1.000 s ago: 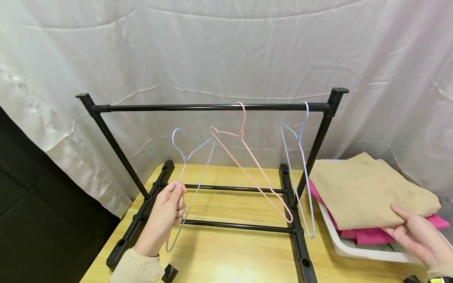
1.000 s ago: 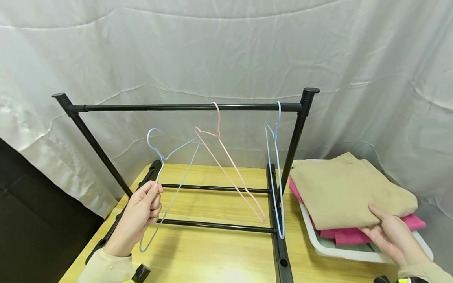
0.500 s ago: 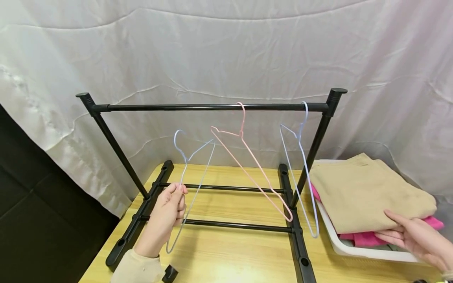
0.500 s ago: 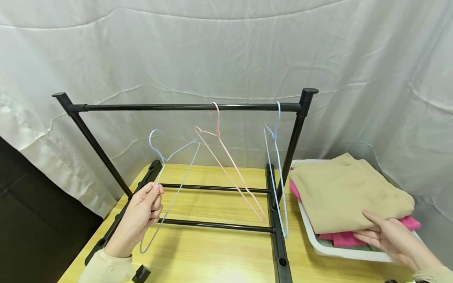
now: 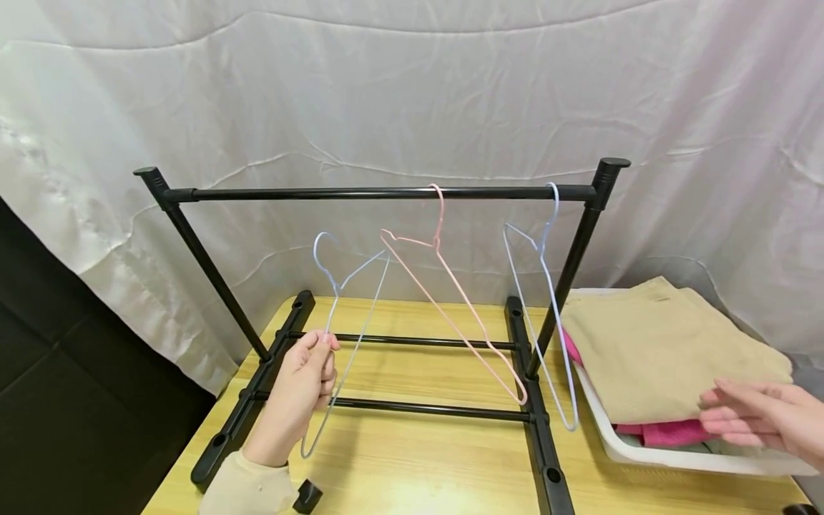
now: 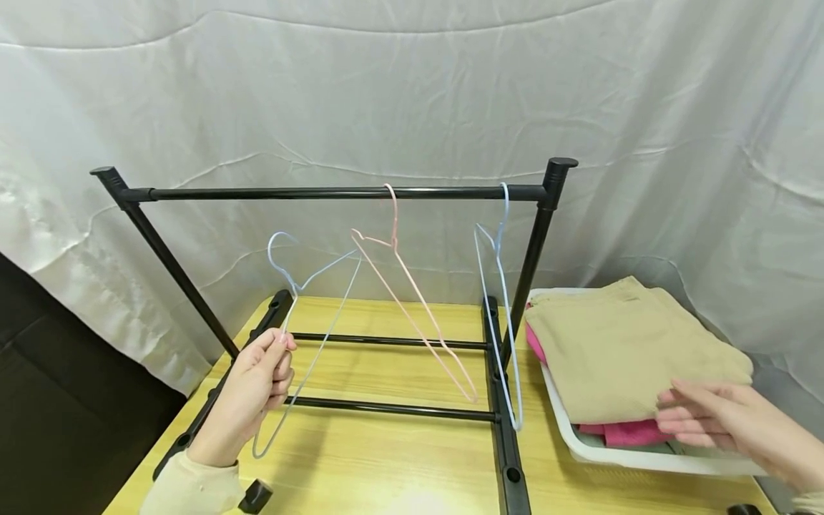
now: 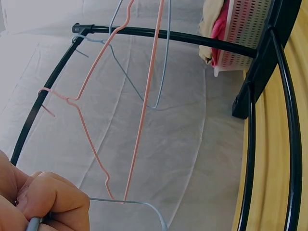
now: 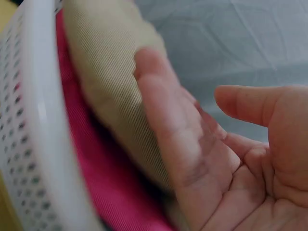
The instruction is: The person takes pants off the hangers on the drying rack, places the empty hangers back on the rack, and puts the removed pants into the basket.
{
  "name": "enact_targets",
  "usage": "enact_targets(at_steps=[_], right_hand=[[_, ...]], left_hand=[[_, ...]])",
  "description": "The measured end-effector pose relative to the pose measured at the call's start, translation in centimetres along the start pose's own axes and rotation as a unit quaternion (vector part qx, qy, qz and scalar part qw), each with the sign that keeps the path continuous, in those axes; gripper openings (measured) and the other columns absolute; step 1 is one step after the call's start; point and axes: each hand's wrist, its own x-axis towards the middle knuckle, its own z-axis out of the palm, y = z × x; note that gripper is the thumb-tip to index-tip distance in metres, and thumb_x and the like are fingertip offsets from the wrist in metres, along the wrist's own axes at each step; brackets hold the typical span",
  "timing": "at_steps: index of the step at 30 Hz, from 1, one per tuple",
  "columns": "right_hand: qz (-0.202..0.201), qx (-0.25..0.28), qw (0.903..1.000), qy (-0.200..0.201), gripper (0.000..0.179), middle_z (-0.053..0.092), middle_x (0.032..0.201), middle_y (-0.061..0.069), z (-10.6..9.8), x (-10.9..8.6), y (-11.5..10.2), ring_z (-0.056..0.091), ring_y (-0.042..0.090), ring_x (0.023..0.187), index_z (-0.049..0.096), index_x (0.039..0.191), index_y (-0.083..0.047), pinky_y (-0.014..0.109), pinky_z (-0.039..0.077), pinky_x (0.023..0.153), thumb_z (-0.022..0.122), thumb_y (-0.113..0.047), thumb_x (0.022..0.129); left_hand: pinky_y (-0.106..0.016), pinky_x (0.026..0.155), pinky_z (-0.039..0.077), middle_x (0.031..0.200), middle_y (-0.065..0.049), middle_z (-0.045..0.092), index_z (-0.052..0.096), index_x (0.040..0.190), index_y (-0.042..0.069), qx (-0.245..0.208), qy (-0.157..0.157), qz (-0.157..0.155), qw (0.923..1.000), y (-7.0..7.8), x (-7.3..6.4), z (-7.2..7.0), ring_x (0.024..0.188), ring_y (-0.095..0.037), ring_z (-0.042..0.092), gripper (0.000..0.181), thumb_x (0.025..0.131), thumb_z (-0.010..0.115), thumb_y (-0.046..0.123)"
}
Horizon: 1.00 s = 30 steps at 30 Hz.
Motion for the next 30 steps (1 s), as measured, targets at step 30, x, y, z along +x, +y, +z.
enact_targets(at_steps=[30], right_hand=[[-0.397,0.067,0.9143,0.047,0.038,0.069,0.134,-0.014,14.4,11.3,-13.7,0.071,0.0,0.12,0.035,0.153,-0.022,0.012,0.055,0.1,0.046,-0.015,0.116]], left_hand=[[-0.018,0.043,0.019,0.061,0.005,0.027,0.048,0.108,0.009,-0.008,-0.008,0.028,0.9995,2.1,-0.5,-0.5,0.046,-0.007,0.023,0.027,0.119,0.037,0.031]])
